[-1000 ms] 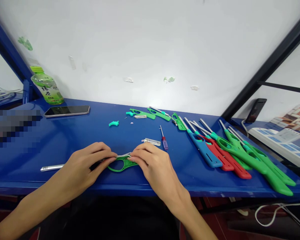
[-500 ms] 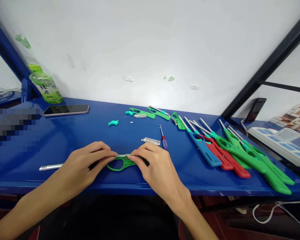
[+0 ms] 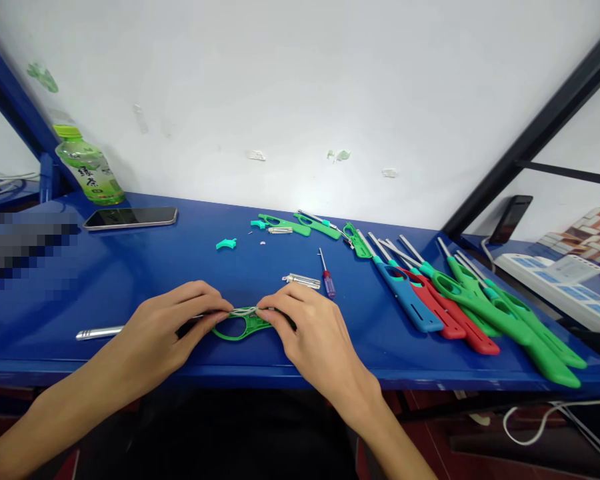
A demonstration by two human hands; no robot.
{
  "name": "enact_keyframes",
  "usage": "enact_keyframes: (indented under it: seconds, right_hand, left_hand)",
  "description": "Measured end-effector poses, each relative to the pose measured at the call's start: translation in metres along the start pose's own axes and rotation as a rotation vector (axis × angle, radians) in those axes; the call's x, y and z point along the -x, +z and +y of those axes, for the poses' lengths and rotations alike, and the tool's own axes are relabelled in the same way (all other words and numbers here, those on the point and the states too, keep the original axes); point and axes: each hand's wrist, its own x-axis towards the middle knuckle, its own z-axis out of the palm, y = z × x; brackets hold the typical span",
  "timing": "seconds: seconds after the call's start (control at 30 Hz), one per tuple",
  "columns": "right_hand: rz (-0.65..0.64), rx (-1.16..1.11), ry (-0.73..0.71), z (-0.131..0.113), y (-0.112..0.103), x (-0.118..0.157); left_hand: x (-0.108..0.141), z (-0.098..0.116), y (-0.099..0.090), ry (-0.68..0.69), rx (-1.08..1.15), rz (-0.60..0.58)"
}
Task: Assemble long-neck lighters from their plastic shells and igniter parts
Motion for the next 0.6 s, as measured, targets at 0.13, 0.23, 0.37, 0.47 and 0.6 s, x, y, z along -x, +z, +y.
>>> enact_keyframes:
  seconds: [0.13,0.23,0.37,0.47,0.6]
  right_hand:
    - [-0.008,-0.004,0.003,0.0001,-0.0002,0.0007]
    - [-0.018,-0.001,0.009,0.0,-0.0003,0.0009]
    - [-0.022,0.002,0.018,-0.0003,-0.0002,0.0004]
    - [-0.026,0.001,0.028,-0.0001,-0.0004,-0.0003]
    - [-0.025,-0.004,0.028,0.0003,-0.0007,-0.001]
  left_hand:
    - [-0.0002,0.0008,-0.0009,-0.012,0.002,-0.003]
    - [-0.0005,0.0006,-0.0012,-0.013,0.003,-0.006]
    - [0.0002,-0.0001,-0.001,-0.001,0.004,0.007]
    - [0.0015,-0.0007,-0.0004,0.013,0.001,0.022]
    - [0.0029,-0.0014,0.0007,0.032,-0.009,0.025]
